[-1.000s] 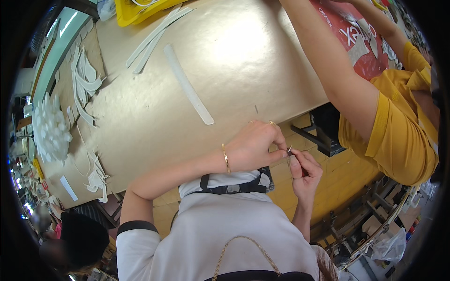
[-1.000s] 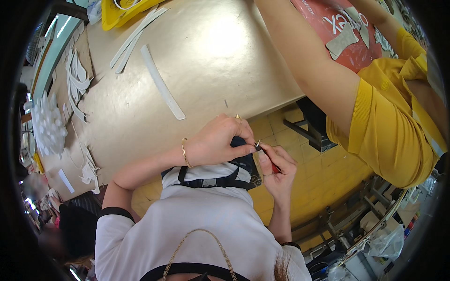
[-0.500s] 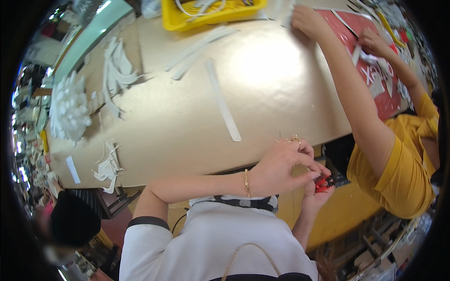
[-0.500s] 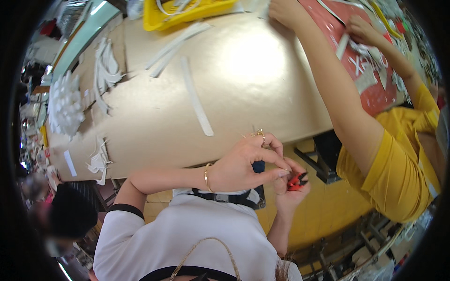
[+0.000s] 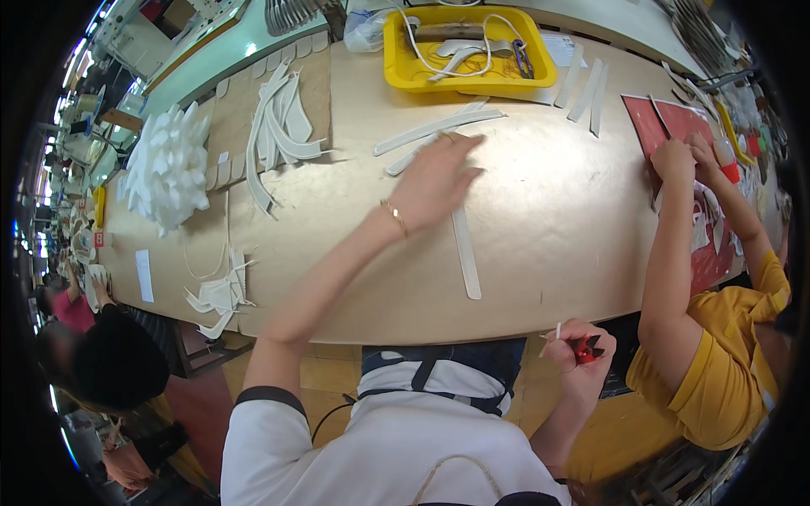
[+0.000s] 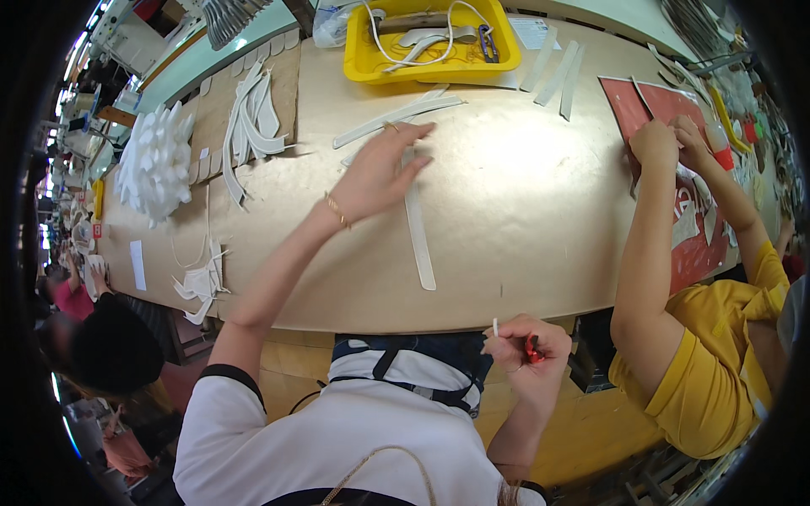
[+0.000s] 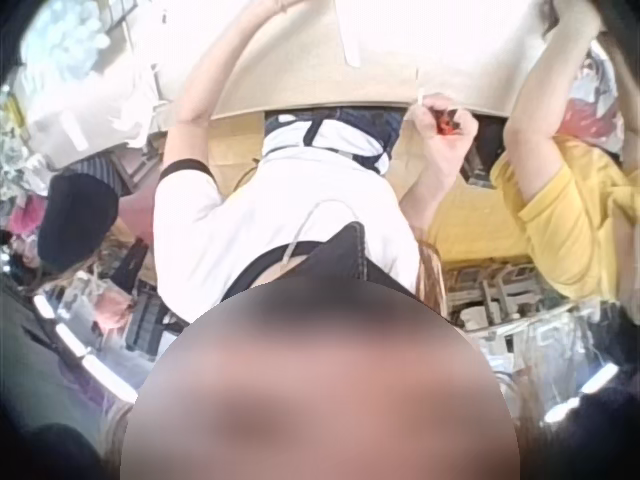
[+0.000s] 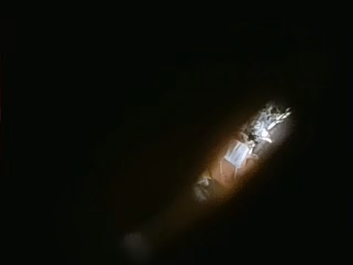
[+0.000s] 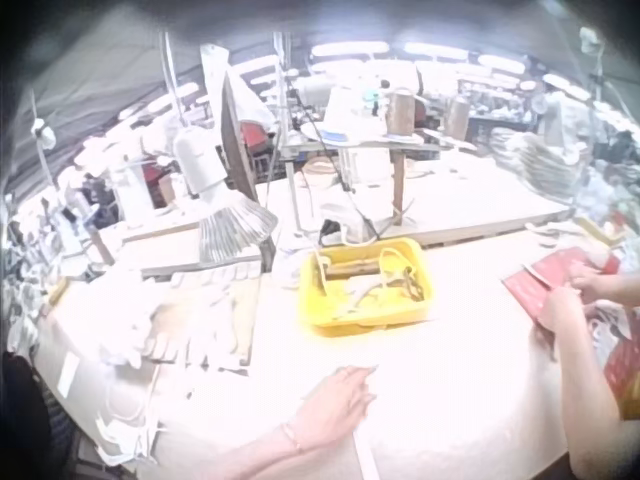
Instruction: The person uses red-handled scissors to trim white fabric straps on a worktable. They repeatedly pick up straps, cut them to length, and place the trimmed pieces on the table. A coworker is visible across the table also working with similar materials.
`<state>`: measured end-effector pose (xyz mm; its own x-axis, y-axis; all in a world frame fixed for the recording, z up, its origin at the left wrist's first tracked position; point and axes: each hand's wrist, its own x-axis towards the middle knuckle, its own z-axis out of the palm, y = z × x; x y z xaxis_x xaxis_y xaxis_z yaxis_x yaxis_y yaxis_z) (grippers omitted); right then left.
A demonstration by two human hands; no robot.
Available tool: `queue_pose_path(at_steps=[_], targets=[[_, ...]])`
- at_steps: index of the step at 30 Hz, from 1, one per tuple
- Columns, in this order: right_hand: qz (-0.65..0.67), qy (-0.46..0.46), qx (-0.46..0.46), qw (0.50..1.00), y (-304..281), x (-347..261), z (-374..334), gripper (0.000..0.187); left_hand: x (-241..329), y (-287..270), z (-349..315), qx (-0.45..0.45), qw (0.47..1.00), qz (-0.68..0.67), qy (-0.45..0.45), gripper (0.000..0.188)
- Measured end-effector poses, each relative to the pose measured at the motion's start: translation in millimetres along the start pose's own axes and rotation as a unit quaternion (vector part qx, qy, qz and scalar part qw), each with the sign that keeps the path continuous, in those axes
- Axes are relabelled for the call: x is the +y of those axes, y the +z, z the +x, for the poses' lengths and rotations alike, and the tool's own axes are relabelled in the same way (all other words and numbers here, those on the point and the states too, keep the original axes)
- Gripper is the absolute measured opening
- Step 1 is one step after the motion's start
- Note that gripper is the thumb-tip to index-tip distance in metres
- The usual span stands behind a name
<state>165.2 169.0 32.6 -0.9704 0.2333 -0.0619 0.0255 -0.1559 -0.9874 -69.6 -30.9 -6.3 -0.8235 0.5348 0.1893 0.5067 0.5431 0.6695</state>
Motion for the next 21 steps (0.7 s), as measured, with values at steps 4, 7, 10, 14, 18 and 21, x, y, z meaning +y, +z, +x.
queue_pose_path(at_steps=[4, 7, 10, 14, 18, 21], targets=[[-0.015, 0.017, -0.004, 1.0, -3, -3, -5, 0.021, -25, -1, -5, -0.062, 0.993, 0.089, -0.041, 0.031], [-0.011, 0.045, 0.016, 0.999, -4, 0, -9, 0.023, -22, 0, -24, -0.059, 0.99, 0.068, -0.108, 0.023], [-0.005, 0.065, 0.029, 0.997, -8, 2, -9, 0.024, -21, -10, -54, -0.017, 0.981, 0.098, -0.169, 0.024], [-0.03, 0.063, 0.002, 0.998, -12, 1, 3, 0.022, -9, -20, -112, 0.036, 0.948, 0.23, -0.214, 0.035], [-0.059, 0.089, -0.039, 0.993, -5, -2, 18, 0.018, 14, 2, -161, -0.013, 0.972, 0.227, -0.06, 0.06], [-0.078, 0.111, -0.071, 0.988, 4, -6, 24, 0.015, 33, 32, -171, -0.13, 0.98, 0.139, -0.051, 0.076]])
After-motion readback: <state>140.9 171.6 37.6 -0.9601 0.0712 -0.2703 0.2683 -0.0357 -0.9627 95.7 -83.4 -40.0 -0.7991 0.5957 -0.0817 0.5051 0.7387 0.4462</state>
